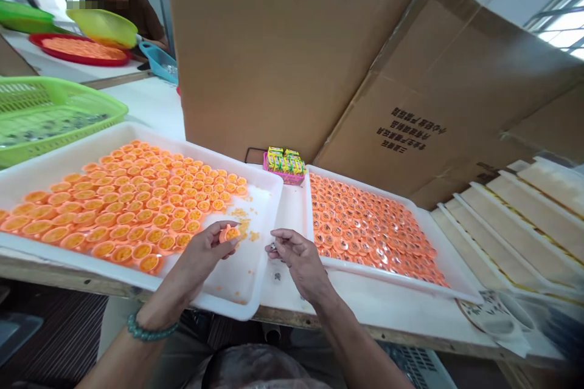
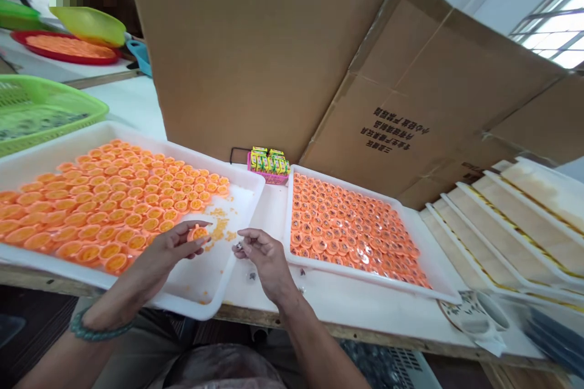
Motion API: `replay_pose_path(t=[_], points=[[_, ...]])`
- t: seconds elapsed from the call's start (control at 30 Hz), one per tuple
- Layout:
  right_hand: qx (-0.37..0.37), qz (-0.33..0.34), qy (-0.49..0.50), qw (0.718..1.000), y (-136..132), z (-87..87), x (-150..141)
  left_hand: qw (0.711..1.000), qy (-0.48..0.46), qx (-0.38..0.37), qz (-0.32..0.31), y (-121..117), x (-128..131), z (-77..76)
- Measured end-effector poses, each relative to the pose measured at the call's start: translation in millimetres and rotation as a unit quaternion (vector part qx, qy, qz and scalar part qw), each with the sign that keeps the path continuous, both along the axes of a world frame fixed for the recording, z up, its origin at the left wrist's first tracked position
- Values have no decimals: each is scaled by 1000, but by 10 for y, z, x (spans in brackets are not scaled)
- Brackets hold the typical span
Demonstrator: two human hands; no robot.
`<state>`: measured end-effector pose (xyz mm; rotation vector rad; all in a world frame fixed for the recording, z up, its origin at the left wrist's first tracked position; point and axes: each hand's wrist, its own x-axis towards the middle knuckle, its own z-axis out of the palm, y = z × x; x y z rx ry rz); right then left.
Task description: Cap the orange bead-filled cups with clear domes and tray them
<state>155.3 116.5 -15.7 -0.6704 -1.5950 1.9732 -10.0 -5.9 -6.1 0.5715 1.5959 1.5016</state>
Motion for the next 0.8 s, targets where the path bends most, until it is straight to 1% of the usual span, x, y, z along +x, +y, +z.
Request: replay_pose_path(t=[0.07,0.17,0.23,0.33,0.4,0.47,0.53,0.63,0.8], points=[[-6,-7,18,1000,-14,23,-116,1000,3,13,-2,-4,6,13],[17,-23,26,999,-19,60,-262,1000,-7,29,-3,-7,12,43],[30,-7,29,999,-14,81,-333,999,-16,29,-6,-8,14,58],[47,42,28,998,-12,106,-400,999,-17,32,-7,-6,12,46],[51,65,15,996,-18,120,-430,999,-12,37,-3,-4,4,13],[44,72,0,996,-28,130,-459,999,-14,45,-6,-3,-6,-25],[37,66,-12,997,-34,135,-490,998,-22,57,-19,-6,-15,-52],[47,58,-37,997,-28,142,-533,996,-36,69,-35,-10,-19,-62],[84,45,-99,991,16,192,-543,997,-46,63,-23,-4,-14,-77]])
